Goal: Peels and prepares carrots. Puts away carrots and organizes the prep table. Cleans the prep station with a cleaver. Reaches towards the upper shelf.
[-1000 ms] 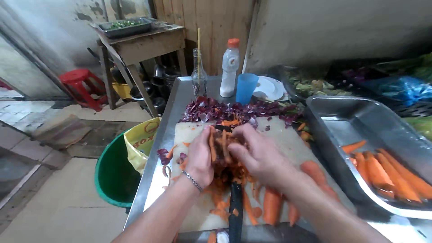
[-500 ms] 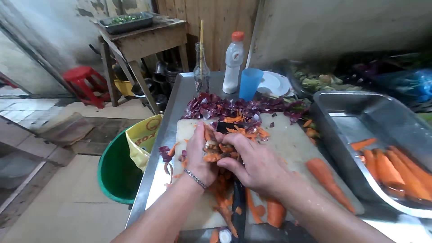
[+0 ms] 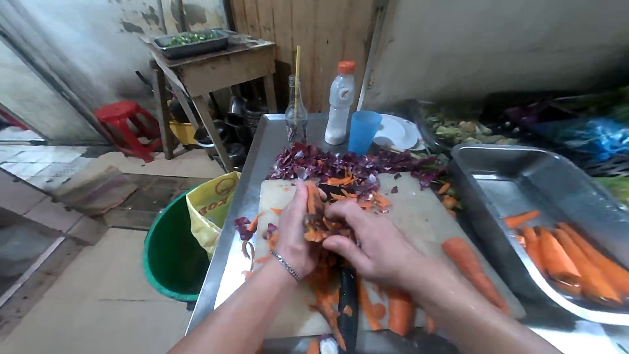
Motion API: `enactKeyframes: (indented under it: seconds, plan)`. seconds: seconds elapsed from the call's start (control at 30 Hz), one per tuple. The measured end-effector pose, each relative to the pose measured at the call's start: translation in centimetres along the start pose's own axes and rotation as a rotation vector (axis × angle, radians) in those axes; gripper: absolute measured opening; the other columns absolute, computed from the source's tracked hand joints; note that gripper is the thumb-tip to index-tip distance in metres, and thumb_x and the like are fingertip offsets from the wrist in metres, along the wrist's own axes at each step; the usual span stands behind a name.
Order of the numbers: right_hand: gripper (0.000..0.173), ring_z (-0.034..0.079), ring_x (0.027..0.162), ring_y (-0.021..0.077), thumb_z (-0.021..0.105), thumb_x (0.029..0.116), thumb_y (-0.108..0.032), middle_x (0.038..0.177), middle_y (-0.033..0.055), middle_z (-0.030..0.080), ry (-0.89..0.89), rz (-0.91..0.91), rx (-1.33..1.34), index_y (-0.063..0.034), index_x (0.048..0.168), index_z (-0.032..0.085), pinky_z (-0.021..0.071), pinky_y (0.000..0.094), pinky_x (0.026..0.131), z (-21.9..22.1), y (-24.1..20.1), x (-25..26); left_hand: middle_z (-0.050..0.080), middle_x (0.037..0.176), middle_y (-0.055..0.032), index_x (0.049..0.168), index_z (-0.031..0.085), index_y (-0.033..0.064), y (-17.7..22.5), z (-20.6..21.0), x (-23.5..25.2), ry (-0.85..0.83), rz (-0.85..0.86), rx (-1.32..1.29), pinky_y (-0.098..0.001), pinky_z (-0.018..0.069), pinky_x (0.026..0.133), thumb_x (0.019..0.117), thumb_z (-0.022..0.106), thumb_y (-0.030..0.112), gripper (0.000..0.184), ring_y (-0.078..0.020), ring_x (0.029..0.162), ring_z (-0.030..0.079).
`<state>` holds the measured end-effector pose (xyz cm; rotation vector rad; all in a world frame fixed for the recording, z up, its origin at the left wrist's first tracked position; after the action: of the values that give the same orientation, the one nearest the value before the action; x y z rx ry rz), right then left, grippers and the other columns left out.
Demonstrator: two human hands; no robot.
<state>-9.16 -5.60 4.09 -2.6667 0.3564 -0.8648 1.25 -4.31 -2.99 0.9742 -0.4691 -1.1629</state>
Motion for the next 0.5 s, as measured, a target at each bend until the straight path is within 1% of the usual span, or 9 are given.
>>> enactKeyframes:
  seconds: [0.03,0.17,0.23,0.37,0.43,0.47,0.5]
  plan:
    - [0.045,0.068,0.072,0.0118,0.045,0.1053,-0.054,0.092,-0.0013,0.067,0.0,-0.017,-0.012,-0.0143,0.122,0.059,0.0572,0.0347,0.055,0.1,-0.3,0.0,0.062,0.074,0.0029,0.103,0.065,0.0198,0.0,-0.1,0.1,0.005,0.002,0.002,-0.0227,0.052,0.054,0.1057,0.034,0.062,0.052,-0.0056,0.061,0.06]
    - [0.045,0.067,0.068,0.0121,0.047,0.1052,-0.053,0.095,0.0001,0.068,0.019,-0.074,-0.052,-0.0132,0.124,0.06,0.0545,0.0332,0.051,-0.1,-0.8,-0.4,0.06,0.072,0.003,0.098,0.064,0.0191,-0.2,0.1,0.2,-0.034,0.006,-0.023,-0.0207,0.0503,0.05,0.1073,0.035,0.058,0.049,-0.0044,0.058,0.059]
    - [0.046,0.067,0.067,0.0131,0.048,0.1049,-0.051,0.094,0.0015,0.068,0.04,-0.098,-0.06,-0.0111,0.123,0.061,0.0548,0.0335,0.05,-0.1,-0.8,-0.3,0.06,0.072,0.0032,0.099,0.063,0.0195,-0.3,0.0,0.1,-0.02,-0.017,-0.013,-0.0201,0.0497,0.05,0.107,0.036,0.058,0.048,-0.0041,0.058,0.059]
    - [0.044,0.065,0.064,0.0129,0.048,0.1051,-0.051,0.091,0.0009,0.067,0.071,-0.125,-0.081,-0.0111,0.12,0.061,0.0521,0.0328,0.047,-0.4,-0.6,-0.3,0.06,0.075,0.0038,0.099,0.063,0.0208,-0.2,0.2,-0.1,-0.021,-0.031,0.002,-0.0208,0.0503,0.052,0.1065,0.038,0.057,0.045,-0.0042,0.06,0.059]
    - [0.044,0.067,0.067,0.0158,0.05,0.1051,-0.048,0.095,0.0034,0.068,0.07,-0.089,-0.097,-0.01,0.122,0.061,0.0544,0.036,0.05,-0.7,0.1,-0.2,0.061,0.076,0.0028,0.1,0.064,0.0206,-0.3,0.5,-0.5,-0.023,-0.055,0.022,-0.0223,0.051,0.053,0.106,0.037,0.059,0.047,-0.0053,0.061,0.059]
    - [0.043,0.069,0.069,0.0194,0.051,0.1051,-0.045,0.097,0.0064,0.069,0.066,-0.051,-0.099,-0.0078,0.125,0.061,0.0563,0.04,0.052,-0.9,0.8,0.0,0.058,0.071,0.0017,0.098,0.063,0.0194,-0.5,0.8,-0.7,-0.008,-0.081,0.039,-0.022,0.0471,0.047,0.1056,0.036,0.061,0.05,-0.0059,0.054,0.054]
    - [0.043,0.07,0.071,0.0224,0.052,0.1049,-0.043,0.099,0.0082,0.07,0.065,0.004,-0.11,-0.0067,0.126,0.06,0.0573,0.0437,0.055,-1.3,1.9,0.2,0.055,0.067,0.0005,0.097,0.06,0.0172,-0.8,1.3,-1.0,-0.019,-0.108,0.055,-0.0216,0.044,0.042,0.1064,0.031,0.061,0.054,-0.0068,0.048,0.05]
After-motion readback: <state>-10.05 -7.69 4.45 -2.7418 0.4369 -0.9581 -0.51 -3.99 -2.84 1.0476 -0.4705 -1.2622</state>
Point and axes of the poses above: each hand's wrist, its own x-axis towards the middle knuckle, its own z-axis out of the palm, y = z × x, the point moved 10 cm from there along x, towards the middle knuckle
